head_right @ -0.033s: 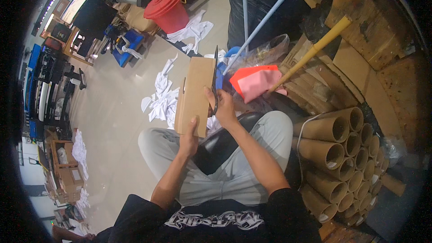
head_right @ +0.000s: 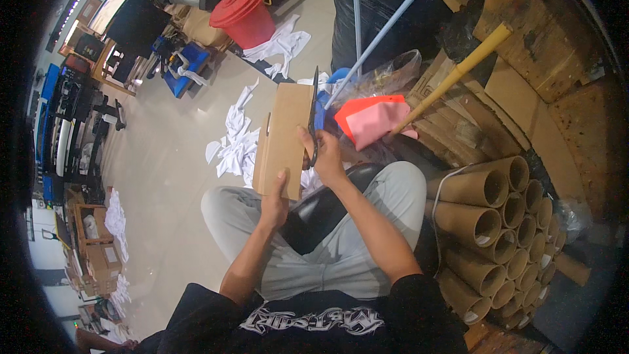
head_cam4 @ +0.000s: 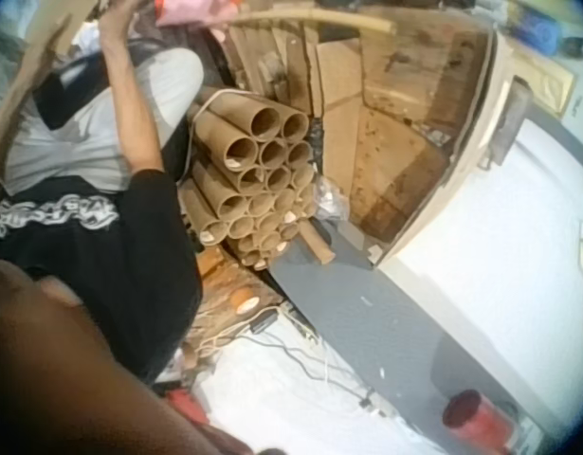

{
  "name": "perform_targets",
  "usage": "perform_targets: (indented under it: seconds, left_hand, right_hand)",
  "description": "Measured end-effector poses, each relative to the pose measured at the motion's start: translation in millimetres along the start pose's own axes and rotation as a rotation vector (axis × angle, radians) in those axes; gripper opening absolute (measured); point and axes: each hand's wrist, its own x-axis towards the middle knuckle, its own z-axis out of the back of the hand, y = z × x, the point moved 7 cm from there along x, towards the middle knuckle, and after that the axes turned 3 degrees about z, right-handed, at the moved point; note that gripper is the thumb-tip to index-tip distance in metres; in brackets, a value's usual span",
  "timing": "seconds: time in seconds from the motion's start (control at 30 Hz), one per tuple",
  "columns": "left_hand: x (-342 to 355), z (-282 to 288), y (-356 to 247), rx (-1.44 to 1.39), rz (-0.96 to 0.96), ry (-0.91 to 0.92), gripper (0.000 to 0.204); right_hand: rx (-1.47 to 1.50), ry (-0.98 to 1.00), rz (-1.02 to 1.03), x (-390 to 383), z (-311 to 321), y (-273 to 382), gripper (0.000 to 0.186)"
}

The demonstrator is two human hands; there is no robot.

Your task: The person cuts a piece of cardboard with scissors, then cuts a bright orange sheet of paper into a circular shape. Finally, the person cuts a roll of brown packing tape into a circular ring.

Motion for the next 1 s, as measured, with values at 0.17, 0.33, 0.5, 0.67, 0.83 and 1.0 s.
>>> perform_targets:
  seconds: [0.17, 0.33, 0.5, 0.67, 0.83, 1.0]
  left_hand:
    - [0.8, 10.6, -13.6, -0.072, -0.058, -0.051, 0.050]
    - [-29.0, -17.1, -73.5, 0.153, -0.029, 0.059, 0.040]
    - [-85.5, -40.5, -63.2, 0.333, 0.081, 0.318, 0.038]
    - [-152.4, -84.1, 3.6, 0.535, 0.387, 1.106, 0.037]
    - [-182.9, -86.9, 67.7, 0.520, 0.575, 1.491, 0.037]
    - [-162.9, -75.0, 95.7, 0.558, 1.133, 1.468, 0.038]
  right_hand:
    - [0.125, -0.145, 0.002, 9.3, 22.2, 15.2, 0.049]
    - [-0.097, -0.256, 0.267, 4.3, 72.0, 92.1, 0.044]
    - [-0.141, -0.180, 0.443, -73.4, 99.6, 205.9, 0.021]
    - [-0.495, -0.145, 0.481, -161.2, 81.3, 280.2, 0.023]
    - [-0.467, -0.079, 0.423, -175.9, 59.2, 240.5, 0.040]
    - [-0.153, -0.190, 0.139, -114.1, 59.1, 143.4, 0.039]
